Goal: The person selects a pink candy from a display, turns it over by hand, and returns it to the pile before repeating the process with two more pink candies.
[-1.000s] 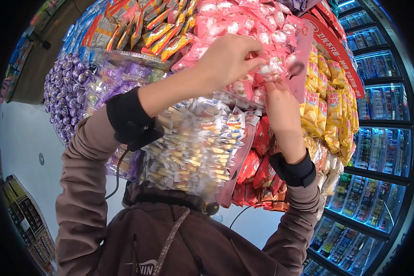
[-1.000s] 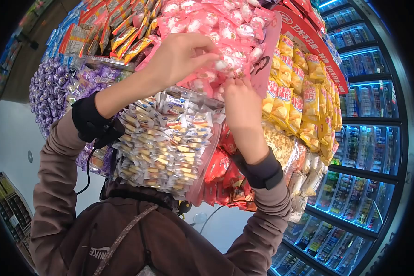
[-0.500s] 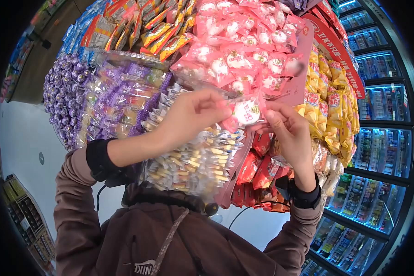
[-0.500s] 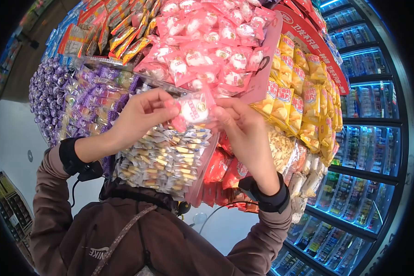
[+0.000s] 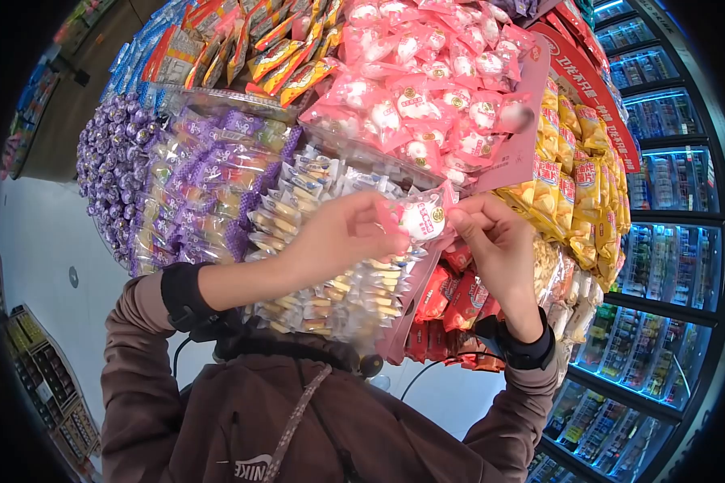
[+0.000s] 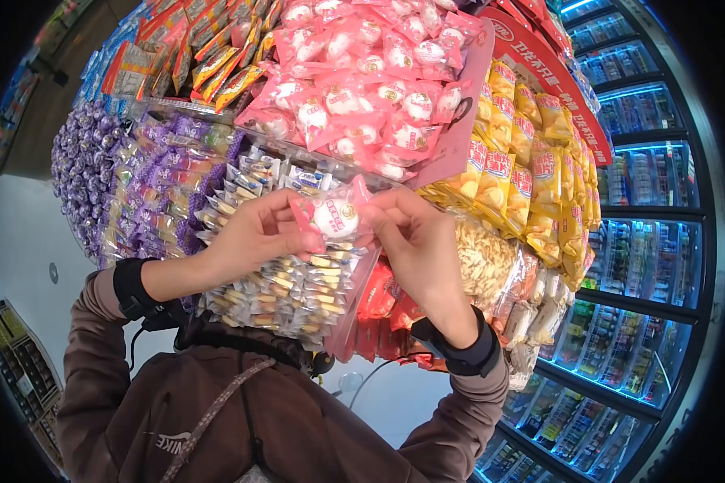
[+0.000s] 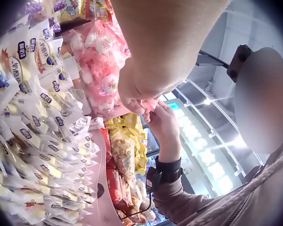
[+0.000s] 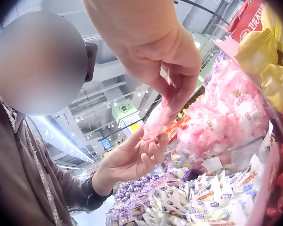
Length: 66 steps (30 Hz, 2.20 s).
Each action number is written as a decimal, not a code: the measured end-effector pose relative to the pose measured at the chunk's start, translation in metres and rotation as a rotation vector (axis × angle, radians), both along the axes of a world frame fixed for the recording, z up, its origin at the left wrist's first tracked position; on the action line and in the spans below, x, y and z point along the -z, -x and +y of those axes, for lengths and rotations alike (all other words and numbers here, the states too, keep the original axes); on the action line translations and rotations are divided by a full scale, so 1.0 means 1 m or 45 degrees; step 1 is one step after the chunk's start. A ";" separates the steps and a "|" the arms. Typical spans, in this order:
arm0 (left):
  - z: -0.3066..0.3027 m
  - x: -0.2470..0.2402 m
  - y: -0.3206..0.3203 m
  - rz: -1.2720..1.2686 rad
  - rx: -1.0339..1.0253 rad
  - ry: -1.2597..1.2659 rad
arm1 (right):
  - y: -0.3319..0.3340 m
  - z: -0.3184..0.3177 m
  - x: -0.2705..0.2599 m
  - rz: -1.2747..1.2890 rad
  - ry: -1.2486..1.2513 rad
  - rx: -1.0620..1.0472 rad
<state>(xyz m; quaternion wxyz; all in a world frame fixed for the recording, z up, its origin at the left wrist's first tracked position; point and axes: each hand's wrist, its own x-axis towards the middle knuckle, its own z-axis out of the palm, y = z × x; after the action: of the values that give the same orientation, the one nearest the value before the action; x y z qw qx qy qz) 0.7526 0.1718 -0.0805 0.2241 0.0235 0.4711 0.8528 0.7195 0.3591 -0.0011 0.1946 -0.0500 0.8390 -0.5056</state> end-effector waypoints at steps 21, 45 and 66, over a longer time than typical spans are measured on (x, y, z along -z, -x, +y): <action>0.012 0.014 -0.007 0.202 0.150 0.383 | -0.008 0.015 0.014 0.088 -0.013 -0.206; 0.032 0.002 0.089 2.103 -0.467 1.730 | 0.050 0.009 0.015 1.333 -1.412 -0.397; 0.099 0.006 0.098 1.772 -0.069 2.111 | 0.085 0.019 0.002 1.611 -1.392 -0.502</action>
<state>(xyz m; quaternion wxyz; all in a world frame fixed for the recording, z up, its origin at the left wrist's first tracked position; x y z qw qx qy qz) 0.6548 0.2709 -0.0863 -0.1653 0.3332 0.9254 0.0729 0.6341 0.3785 -0.0031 -0.2288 -0.3667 0.8915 0.1356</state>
